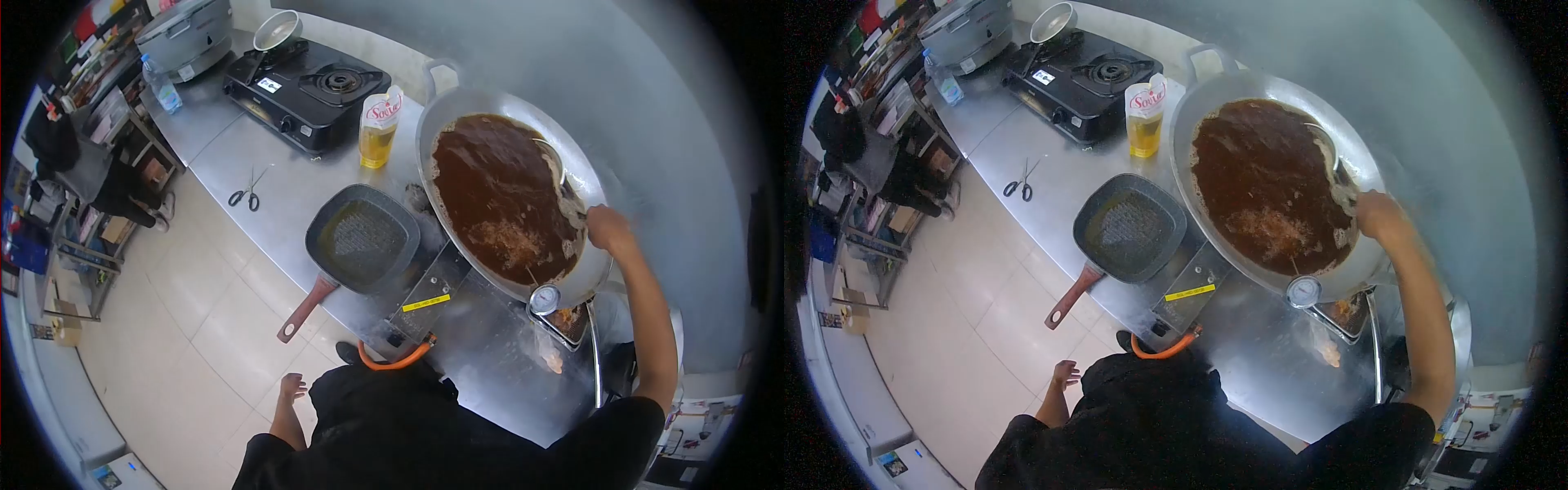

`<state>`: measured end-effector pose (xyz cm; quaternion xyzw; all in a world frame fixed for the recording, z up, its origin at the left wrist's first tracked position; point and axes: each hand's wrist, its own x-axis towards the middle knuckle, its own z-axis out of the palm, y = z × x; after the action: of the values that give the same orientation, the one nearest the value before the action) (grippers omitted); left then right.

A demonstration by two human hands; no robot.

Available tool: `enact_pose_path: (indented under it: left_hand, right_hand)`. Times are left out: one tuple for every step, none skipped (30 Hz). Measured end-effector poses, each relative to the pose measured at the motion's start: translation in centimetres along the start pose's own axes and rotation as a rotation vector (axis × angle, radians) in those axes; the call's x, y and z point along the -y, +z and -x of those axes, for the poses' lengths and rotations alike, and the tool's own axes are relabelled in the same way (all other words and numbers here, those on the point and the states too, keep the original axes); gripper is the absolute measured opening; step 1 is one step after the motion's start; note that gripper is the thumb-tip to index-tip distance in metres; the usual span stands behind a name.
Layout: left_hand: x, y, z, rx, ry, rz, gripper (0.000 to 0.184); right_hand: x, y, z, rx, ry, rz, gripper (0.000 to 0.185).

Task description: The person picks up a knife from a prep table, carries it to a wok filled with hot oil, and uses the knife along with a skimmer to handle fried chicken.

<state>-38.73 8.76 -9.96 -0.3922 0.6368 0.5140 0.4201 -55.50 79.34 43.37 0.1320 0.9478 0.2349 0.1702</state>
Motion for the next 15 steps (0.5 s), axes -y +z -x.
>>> enact_pose_path:
  left_hand:
    - [-0.1,-0.1,0.0,-0.017,-0.009,-0.015,0.033]
    - [-0.1,-0.1,0.0,-0.026,-0.011,-0.009,0.03]
    - [0.3,-0.2,-0.1,-0.035,-0.013,-0.002,0.027]
    - [0.6,-0.3,-0.3,-0.044,-0.015,0.003,0.024]
    - [0.8,-0.3,-0.6,-0.044,-0.029,-0.004,0.024]
    - [1.1,-0.1,-0.7,-0.029,-0.037,-0.008,0.024]
    - [1.4,0.0,-1.0,-0.017,-0.042,-0.013,0.024]
    - [1.6,0.0,-1.4,-0.008,-0.045,-0.017,0.024]
    - [1.8,-0.1,-2.0,0.03,-0.067,0.015,0.025]
    - [1.5,0.5,-2.0,0.035,-0.072,-0.02,0.027]
    - [1.1,0.8,-2.0,0.051,-0.065,-0.041,0.029]
    - [0.5,1.2,-2.0,0.069,-0.058,-0.06,0.031]
    - [-0.3,1.6,-2.0,0.072,-0.046,-0.058,0.032]
    - [-1.0,2.0,-1.9,0.075,-0.037,-0.057,0.033]
    - [-1.7,2.2,-1.9,0.078,-0.026,-0.054,0.034]
  right_hand:
    - [0.5,0.5,-1.2,0.066,-0.033,-0.04,0.022]
    - [1.0,0.7,-2.0,0.13,-0.068,-0.08,0.023]
    - [1.6,0.4,-2.0,0.118,-0.132,-0.133,0.023]
    - [2.3,0.0,-2.0,0.105,-0.196,-0.186,0.024]
    - [3.1,-0.5,-1.8,0.092,-0.26,-0.238,0.025]
    - [4.0,-1.5,-1.3,0.128,-0.256,-0.285,0.025]
    - [5.0,-3.0,-0.5,0.162,-0.251,-0.337,0.025]
    - [5.8,-4.3,0.2,0.193,-0.249,-0.389,0.025]
    - [6.4,-5.6,0.9,0.213,-0.235,-0.44,0.025]
    - [6.7,-6.8,1.7,0.235,-0.219,-0.49,0.026]
    - [6.9,-7.6,2.5,0.258,-0.201,-0.539,0.027]
    - [7.0,-8.1,3.1,0.272,-0.206,-0.575,0.027]
    - [7.1,-8.4,3.7,0.287,-0.21,-0.61,0.028]
    - [7.1,-8.7,4.3,0.303,-0.215,-0.644,0.028]
    - [6.8,-8.7,4.9,0.304,-0.233,-0.676,0.028]
